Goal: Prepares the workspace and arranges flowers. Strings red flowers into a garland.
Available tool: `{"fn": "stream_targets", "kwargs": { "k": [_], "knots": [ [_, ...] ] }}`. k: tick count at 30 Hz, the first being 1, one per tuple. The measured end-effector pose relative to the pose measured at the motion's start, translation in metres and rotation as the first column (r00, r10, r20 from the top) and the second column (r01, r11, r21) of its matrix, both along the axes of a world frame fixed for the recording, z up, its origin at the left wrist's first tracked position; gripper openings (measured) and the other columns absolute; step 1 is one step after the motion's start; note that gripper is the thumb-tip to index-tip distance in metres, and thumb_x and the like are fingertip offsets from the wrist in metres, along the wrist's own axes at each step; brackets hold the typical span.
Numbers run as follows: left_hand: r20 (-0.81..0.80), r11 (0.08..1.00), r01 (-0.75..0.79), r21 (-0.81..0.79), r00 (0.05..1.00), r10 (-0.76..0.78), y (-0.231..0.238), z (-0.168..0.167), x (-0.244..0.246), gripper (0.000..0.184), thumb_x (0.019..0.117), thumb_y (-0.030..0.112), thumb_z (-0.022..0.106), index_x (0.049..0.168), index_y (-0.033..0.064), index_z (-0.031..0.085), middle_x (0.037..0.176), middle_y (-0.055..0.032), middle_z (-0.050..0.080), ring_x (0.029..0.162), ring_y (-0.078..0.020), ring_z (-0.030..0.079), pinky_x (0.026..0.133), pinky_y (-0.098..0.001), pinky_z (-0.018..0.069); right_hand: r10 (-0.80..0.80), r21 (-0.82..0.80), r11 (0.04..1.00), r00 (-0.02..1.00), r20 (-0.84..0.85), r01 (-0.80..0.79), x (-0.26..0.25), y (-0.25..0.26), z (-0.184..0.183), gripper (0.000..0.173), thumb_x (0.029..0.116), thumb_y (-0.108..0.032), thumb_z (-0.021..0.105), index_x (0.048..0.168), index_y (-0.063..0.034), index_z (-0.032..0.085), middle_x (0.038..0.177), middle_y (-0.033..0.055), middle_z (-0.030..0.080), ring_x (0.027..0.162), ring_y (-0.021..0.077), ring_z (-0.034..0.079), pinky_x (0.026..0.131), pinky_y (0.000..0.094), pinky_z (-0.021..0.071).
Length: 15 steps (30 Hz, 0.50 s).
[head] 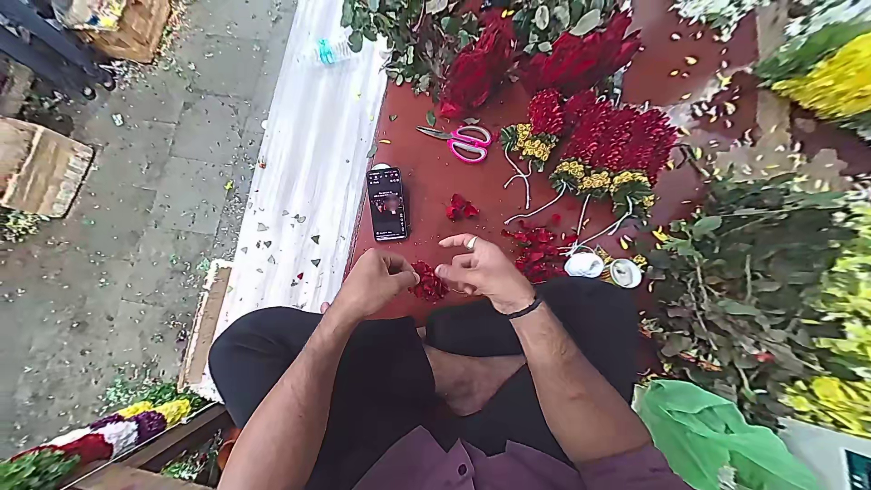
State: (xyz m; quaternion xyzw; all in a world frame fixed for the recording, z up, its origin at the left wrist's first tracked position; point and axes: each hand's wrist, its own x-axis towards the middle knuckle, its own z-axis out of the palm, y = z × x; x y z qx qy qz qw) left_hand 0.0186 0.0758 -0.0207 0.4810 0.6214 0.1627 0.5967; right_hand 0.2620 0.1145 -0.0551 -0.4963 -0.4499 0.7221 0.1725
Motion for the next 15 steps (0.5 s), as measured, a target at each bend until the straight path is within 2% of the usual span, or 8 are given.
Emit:
{"fn": "stream_targets", "kwargs": {
  "k": [3, 5, 7, 8, 10, 11, 13, 15],
  "knots": [
    [-0.027, 1.000, -0.002, 0.006, 1.000, 0.002, 0.000, 0.000, 0.000, 0.015, 0.0944, 0.020, 0.073, 0.083, 0.0115, 0.076, 0.068, -0.0004, 0.067, 0.058, -0.0109, 0.058, 0.057, -0.0333, 0.0488, -0.008, 0.134, 0.991, 0.998, 0.067, -0.001, 0.011, 0.009, 0.002, 0.042, 0.0930, -0.022, 0.075, 0.131, -0.0119, 0.062, 0.080, 0.0060, 0.067, 0.063, 0.0156, 0.059, 0.056, 0.0310, 0.0513],
    [-0.063, 1.000, 0.013, -0.015, 0.998, -0.014, 0.001, 0.001, -0.001, 0.014, 0.0936, 0.021, 0.074, 0.083, 0.0121, 0.076, 0.069, 0.0001, 0.068, 0.061, -0.0110, 0.061, 0.059, -0.0349, 0.0518, 0.108, 0.176, 0.976, 0.988, 0.109, -0.126, 0.009, 0.008, -0.005, 0.051, 0.0868, -0.021, 0.079, 0.134, -0.0127, 0.062, 0.106, 0.0058, 0.071, 0.094, 0.0201, 0.068, 0.079, 0.0405, 0.0597],
    [-0.107, 0.999, 0.014, -0.029, 0.994, -0.017, 0.002, 0.000, -0.001, 0.017, 0.0916, 0.023, 0.074, 0.079, 0.0127, 0.073, 0.065, 0.0006, 0.065, 0.059, -0.0109, 0.059, 0.058, -0.0363, 0.0503, 0.263, 0.142, 0.949, 0.956, 0.127, -0.280, 0.002, 0.002, -0.018, 0.071, 0.0787, -0.028, 0.085, 0.142, -0.0161, 0.055, 0.126, 0.0046, 0.068, 0.111, 0.0194, 0.067, 0.093, 0.0431, 0.0583],
    [-0.129, 0.999, 0.009, -0.034, 0.992, -0.014, 0.002, 0.000, -0.001, 0.018, 0.0904, 0.024, 0.074, 0.076, 0.0128, 0.071, 0.064, 0.0008, 0.063, 0.057, -0.0111, 0.057, 0.057, -0.0369, 0.0487, 0.330, 0.120, 0.931, 0.934, 0.135, -0.346, -0.002, -0.001, -0.022, 0.079, 0.0773, -0.031, 0.086, 0.147, -0.0172, 0.051, 0.128, 0.0046, 0.067, 0.107, 0.0180, 0.069, 0.091, 0.0414, 0.0595],
    [-0.178, 0.999, 0.005, -0.046, 0.984, -0.013, 0.002, 0.002, -0.003, 0.020, 0.0892, 0.025, 0.073, 0.073, 0.0132, 0.070, 0.062, 0.0018, 0.062, 0.057, -0.0109, 0.057, 0.058, -0.0376, 0.0483, 0.395, 0.129, 0.902, 0.907, 0.144, -0.413, -0.005, -0.002, -0.028, 0.077, 0.0807, -0.032, 0.084, 0.148, -0.0175, 0.051, 0.120, 0.0030, 0.070, 0.082, 0.0133, 0.069, 0.075, 0.0351, 0.0591],
    [-0.194, 0.999, -0.002, -0.053, 0.981, -0.009, 0.002, 0.003, -0.004, 0.020, 0.0889, 0.025, 0.073, 0.073, 0.0132, 0.069, 0.062, 0.0021, 0.061, 0.057, -0.0108, 0.056, 0.058, -0.0377, 0.0480, 0.370, 0.159, 0.908, 0.920, 0.129, -0.388, -0.005, -0.002, -0.030, 0.065, 0.0832, -0.031, 0.083, 0.141, -0.0156, 0.059, 0.110, 0.0023, 0.073, 0.075, 0.0110, 0.064, 0.070, 0.0323, 0.0551],
    [-0.203, 0.998, -0.022, -0.061, 0.979, 0.009, 0.003, 0.005, -0.007, 0.020, 0.0883, 0.025, 0.073, 0.073, 0.0132, 0.070, 0.063, 0.0026, 0.061, 0.058, -0.0103, 0.056, 0.058, -0.0372, 0.0480, 0.251, 0.239, 0.936, 0.966, 0.070, -0.260, -0.002, 0.004, -0.026, 0.026, 0.0872, -0.022, 0.081, 0.110, -0.0093, 0.076, 0.093, 0.0020, 0.074, 0.077, 0.0092, 0.068, 0.073, 0.0294, 0.0585],
    [-0.185, 0.997, -0.043, -0.058, 0.982, 0.032, 0.004, 0.005, -0.010, 0.020, 0.0880, 0.024, 0.072, 0.072, 0.0125, 0.068, 0.062, 0.0027, 0.061, 0.057, -0.0097, 0.056, 0.057, -0.0358, 0.0472, 0.159, 0.304, 0.938, 0.986, 0.046, -0.166, 0.003, 0.012, -0.018, 0.009, 0.0870, -0.016, 0.080, 0.091, -0.0087, 0.079, 0.085, 0.0007, 0.072, 0.074, 0.0086, 0.066, 0.070, 0.0279, 0.0581]
  ]
}}
